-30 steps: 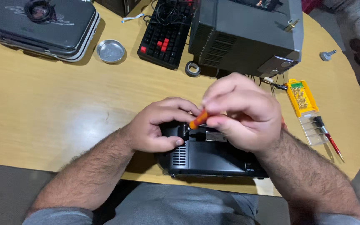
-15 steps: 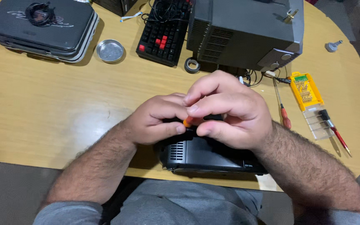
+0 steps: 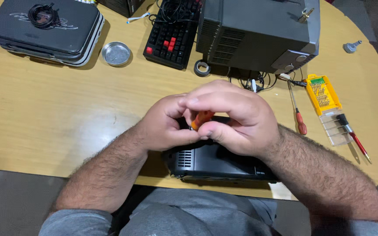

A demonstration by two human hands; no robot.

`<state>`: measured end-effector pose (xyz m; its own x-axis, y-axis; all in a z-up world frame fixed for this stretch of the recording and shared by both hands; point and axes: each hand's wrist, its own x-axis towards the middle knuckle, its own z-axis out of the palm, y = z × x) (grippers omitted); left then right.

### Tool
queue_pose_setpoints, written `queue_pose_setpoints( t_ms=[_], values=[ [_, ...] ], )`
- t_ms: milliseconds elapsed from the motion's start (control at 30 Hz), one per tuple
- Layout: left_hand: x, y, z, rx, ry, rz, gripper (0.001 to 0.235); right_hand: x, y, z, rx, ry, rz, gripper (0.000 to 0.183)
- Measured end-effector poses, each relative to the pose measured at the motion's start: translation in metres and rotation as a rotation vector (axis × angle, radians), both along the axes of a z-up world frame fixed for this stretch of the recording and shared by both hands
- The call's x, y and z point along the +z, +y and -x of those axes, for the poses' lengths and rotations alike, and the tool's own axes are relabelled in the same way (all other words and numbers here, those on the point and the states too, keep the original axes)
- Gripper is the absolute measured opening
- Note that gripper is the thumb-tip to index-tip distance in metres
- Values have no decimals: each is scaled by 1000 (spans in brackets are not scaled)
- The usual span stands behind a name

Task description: The person uses a screwdriver to remove screws from the bottom of a black electronic device. They place the removed screws into a small metal container and continue unscrewing various fasteners around the device's base.

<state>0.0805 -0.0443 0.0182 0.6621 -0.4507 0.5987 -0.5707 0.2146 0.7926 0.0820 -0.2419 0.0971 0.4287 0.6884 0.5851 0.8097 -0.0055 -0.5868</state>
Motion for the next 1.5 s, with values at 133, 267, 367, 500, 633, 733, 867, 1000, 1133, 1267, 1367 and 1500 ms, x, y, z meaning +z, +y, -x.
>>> queue_pose_setpoints(
  t_ms=[133,267,367,500,633,733,867,1000,1133,1267,1367,1500],
  values=[
    [0,-3,1,55,-3,2,41,-1,-5,1,-127,9,57,37],
    [1,6,-1,-16,-56,-34,29,3,-3,3,-147,-22,61,34],
    [0,14,-2,-118,-79,-13,25,5,-1,5,-129,-1,67,32],
    [1,17,-4,-163,-106,-39,31,16,3,9,-21,50,109,29],
    [0,15,-4,-120,-90,-34,19,10,-1,2,56,29,75,39],
    [2,12,0,-85,-15,-20,25,6,-2,2,-42,-16,93,34],
    [-4,7,2,-40,7,38,27,-1,-2,3,-98,15,1,34],
    [-7,4,3,44,17,27,34,4,1,4,-64,34,24,22],
    [-4,13,-2,-24,-81,-50,31,8,4,7,53,184,-5,19],
    [5,18,-3,-186,-115,-17,38,11,5,8,49,175,21,22],
    [0,16,-4,-134,-126,-17,28,12,4,7,28,115,38,26],
    [-4,12,-3,-60,-67,-6,19,9,0,4,-11,-7,55,37]
  ],
)
